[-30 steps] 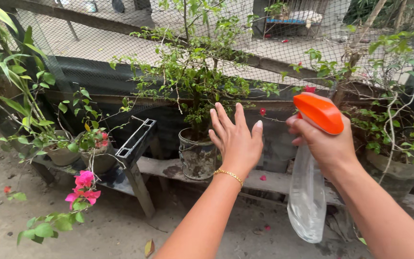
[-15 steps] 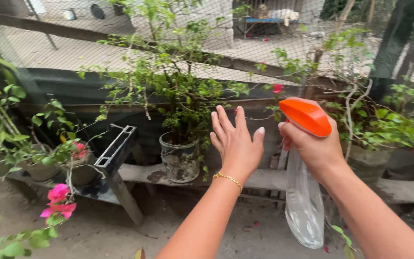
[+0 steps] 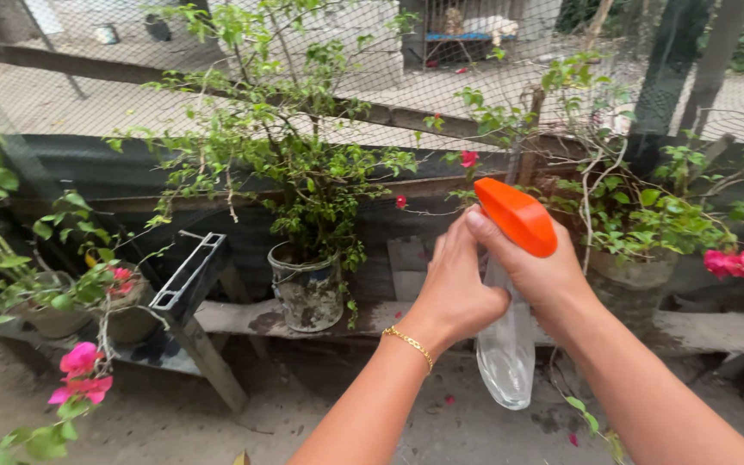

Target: The person sprays water on various potted plants placed on a wooden bench using a spray bottle.

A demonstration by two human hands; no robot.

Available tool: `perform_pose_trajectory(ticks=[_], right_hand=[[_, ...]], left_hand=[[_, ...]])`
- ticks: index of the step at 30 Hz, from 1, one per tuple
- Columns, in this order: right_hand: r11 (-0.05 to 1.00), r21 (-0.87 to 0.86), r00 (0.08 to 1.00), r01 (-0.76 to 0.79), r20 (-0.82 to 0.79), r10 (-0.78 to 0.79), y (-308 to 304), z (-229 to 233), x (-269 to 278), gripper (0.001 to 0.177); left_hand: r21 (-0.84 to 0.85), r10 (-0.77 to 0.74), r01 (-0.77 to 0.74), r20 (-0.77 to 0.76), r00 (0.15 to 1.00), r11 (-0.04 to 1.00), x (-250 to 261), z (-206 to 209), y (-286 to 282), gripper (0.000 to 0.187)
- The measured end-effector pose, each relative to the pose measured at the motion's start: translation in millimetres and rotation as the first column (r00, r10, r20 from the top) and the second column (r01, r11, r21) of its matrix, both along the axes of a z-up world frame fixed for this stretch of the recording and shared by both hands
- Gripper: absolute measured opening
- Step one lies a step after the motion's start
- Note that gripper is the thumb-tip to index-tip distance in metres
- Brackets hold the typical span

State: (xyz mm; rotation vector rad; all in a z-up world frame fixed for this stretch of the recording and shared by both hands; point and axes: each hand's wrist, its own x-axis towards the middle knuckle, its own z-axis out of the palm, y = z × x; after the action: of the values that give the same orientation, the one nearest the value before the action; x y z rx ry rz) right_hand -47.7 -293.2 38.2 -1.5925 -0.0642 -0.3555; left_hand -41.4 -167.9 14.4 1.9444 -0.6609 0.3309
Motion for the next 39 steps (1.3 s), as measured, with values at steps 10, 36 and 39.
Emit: perform_pose_trajectory(ticks=[10, 36, 39], right_hand=[[0.906, -0.238, 0.928, -0.351, -0.217, 0.303, 45, 15, -7, 0.093], [0.728, -0.654, 0.970, -0.205, -0.236, 0.061, 85, 8, 33, 0.088], [0.742, -0.630, 0.957, -0.230, -0.283, 0.057, 96, 9, 31, 0.086]], left_hand=[[-0.215, 0.367, -0.325, 0.192, 0.910, 0.921, 0, -18, 25, 0.086], [-0.402, 0.753, -0.686, 0.015, 0.657, 0.607, 13, -1, 155, 0.024], [-0.413, 0.760, -0.681, 0.044, 0.648, 0.605, 13, -2, 166, 0.025]])
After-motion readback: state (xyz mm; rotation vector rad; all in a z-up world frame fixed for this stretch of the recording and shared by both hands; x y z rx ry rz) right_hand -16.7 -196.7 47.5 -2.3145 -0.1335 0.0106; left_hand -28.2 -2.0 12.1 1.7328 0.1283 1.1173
